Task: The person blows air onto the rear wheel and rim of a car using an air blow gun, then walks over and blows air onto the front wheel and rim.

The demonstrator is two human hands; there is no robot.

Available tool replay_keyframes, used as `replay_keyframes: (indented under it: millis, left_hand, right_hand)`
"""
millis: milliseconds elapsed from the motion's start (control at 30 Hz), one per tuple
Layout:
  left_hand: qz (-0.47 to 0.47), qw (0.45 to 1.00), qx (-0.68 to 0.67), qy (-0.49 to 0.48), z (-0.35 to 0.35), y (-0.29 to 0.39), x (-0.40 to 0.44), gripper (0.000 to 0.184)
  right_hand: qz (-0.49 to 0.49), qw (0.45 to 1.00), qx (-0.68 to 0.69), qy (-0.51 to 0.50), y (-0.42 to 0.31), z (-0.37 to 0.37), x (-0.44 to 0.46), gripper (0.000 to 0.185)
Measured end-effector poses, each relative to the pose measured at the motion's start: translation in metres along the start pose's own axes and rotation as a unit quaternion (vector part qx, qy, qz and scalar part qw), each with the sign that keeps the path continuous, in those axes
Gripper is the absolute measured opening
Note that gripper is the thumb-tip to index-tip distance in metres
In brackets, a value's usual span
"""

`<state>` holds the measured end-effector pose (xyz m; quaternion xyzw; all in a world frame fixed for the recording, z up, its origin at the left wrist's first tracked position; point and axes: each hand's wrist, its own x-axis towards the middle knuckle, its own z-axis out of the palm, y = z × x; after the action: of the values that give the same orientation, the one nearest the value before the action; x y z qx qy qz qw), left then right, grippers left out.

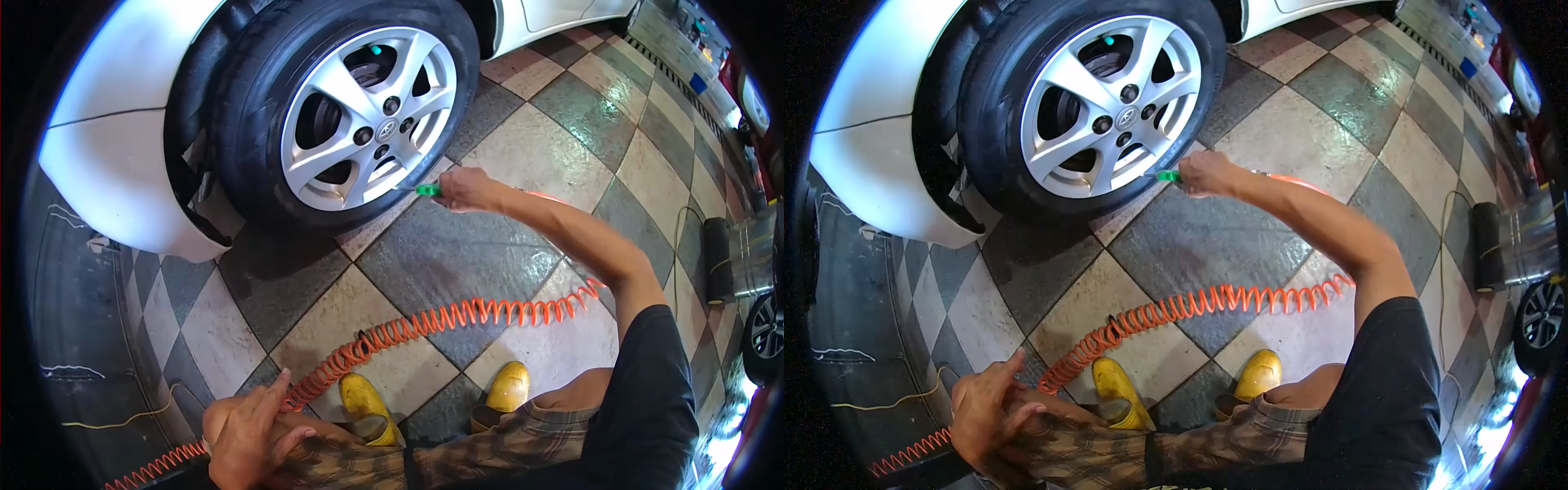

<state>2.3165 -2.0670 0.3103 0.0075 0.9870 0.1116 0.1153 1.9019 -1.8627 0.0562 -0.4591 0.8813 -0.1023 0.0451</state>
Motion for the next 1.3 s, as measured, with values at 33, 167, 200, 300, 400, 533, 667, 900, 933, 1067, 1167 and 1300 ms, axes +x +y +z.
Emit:
replay_keyframes:
  millis: [33, 167, 200, 300, 400, 533, 667, 900, 933, 1067, 1167, 1300]
  left_hand:
    - [-0.005, 1.000, -0.003, -0.001, 0.001, 0.001, -0.002, 0.078]
    - [-0.016, 0.999, 0.030, -0.025, -0.003, 0.003, -0.001, 0.079]
    - [-0.017, 0.999, 0.036, -0.025, -0.004, 0.004, 0.000, 0.079]
    - [-0.038, 0.998, 0.021, -0.035, -0.003, 0.002, -0.001, 0.079]
    - [-0.034, 0.999, -0.010, -0.007, 0.000, -0.001, -0.001, 0.078]
    - [-0.020, 0.997, -0.049, -0.060, -0.005, -0.005, -0.001, 0.077]
    - [-0.013, 1.000, -0.013, -0.023, -0.001, -0.001, 0.000, 0.079]
    - [-0.013, 0.997, -0.063, -0.050, -0.001, -0.005, 0.001, 0.076]
    - [-0.015, 0.997, -0.061, -0.050, -0.001, -0.005, 0.001, 0.076]
    - [-0.030, 0.996, -0.070, -0.055, -0.002, -0.006, 0.002, 0.076]
    - [-0.030, 0.995, -0.071, -0.055, -0.001, -0.006, 0.000, 0.077]
    - [-0.026, 0.996, -0.056, -0.060, -0.003, -0.003, 0.002, 0.077]
  right_hand:
    - [-0.004, 1.000, 0.001, -0.004, -0.007, 0.001, -0.002, 0.044]
    - [-0.086, 0.993, 0.047, -0.060, -0.032, -0.003, 0.011, 0.044]
    - [-0.091, 0.984, 0.060, -0.143, -0.037, -0.010, 0.016, 0.042]
    - [-0.089, 0.994, 0.060, 0.035, -0.068, -0.032, -0.006, 0.048]
    - [-0.119, 0.992, 0.030, 0.021, -0.074, -0.053, -0.002, 0.049]
    - [-0.096, 0.991, -0.059, 0.075, -0.050, -0.040, -0.004, 0.038]
    - [-0.082, 0.994, -0.078, -0.001, -0.021, -0.020, -0.002, 0.034]
    - [-0.094, 0.995, 0.002, 0.030, -0.066, -0.031, 0.000, 0.036]
    - [-0.093, 0.995, 0.013, 0.038, -0.075, -0.039, 0.001, 0.037]
    - [-0.135, 0.981, 0.076, 0.121, -0.104, -0.081, -0.005, 0.035]
    - [-0.145, 0.979, 0.138, -0.040, -0.109, -0.105, -0.010, 0.038]
    - [-0.164, 0.970, 0.180, -0.020, -0.118, -0.091, -0.017, 0.044]
